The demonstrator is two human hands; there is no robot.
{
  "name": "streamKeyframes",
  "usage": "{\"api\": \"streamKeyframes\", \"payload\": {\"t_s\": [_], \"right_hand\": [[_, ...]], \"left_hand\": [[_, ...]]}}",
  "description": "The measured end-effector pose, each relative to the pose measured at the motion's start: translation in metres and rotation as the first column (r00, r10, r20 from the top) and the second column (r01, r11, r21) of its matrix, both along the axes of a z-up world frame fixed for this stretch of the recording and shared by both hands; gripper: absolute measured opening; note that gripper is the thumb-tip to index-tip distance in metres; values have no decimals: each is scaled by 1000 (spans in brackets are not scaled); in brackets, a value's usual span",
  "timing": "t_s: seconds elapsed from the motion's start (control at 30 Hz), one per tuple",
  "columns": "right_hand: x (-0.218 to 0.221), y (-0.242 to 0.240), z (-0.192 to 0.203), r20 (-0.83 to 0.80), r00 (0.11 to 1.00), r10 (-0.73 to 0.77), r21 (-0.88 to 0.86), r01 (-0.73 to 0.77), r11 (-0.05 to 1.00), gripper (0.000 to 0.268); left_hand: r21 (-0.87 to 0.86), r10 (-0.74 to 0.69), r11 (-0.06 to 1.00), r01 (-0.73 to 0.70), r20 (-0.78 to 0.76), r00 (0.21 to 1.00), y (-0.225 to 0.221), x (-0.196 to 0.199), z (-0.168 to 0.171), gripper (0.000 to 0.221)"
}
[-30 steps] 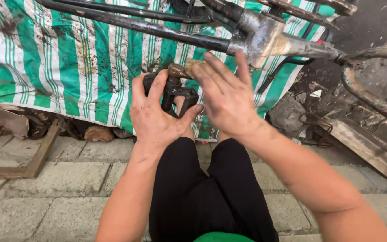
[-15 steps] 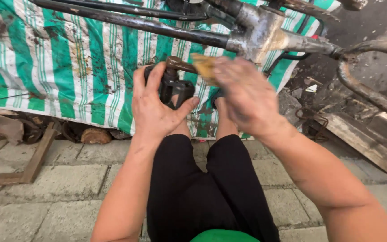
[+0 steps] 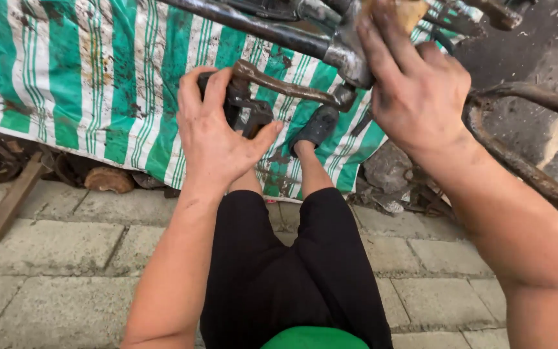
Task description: Cleaning and sanding a bicycle frame and components to remove rust and dirt.
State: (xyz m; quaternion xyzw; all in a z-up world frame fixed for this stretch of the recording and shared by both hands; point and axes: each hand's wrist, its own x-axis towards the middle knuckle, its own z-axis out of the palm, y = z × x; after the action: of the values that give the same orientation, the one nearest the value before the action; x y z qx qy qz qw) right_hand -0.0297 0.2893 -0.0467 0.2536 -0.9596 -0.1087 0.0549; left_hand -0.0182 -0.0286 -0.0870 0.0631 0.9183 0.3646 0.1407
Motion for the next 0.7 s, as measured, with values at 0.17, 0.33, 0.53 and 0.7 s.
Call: {"api": "streamKeyframes", "payload": {"t_s": [0.17,0.33,0.53,0.7], "right_hand": [[39,-27,2,149,989,14,-72,-3,997,43],[1,5,13,90,996,-9,54,4,999,55],[26,-7,12,143,987,-75,81,64,995,68],[-7,-1,14,94,996,-14,24,12,1000,67]], "left_hand": [[-20,84,996,-86,-95,992,6,3,0,75],[-20,84,996,-85,-56,995,7,-1,4,74],[-49,96,994,-94,32,995,12,-1,5,77],[-96,93,992,-84,94,991,14,-3,12,82]]}}
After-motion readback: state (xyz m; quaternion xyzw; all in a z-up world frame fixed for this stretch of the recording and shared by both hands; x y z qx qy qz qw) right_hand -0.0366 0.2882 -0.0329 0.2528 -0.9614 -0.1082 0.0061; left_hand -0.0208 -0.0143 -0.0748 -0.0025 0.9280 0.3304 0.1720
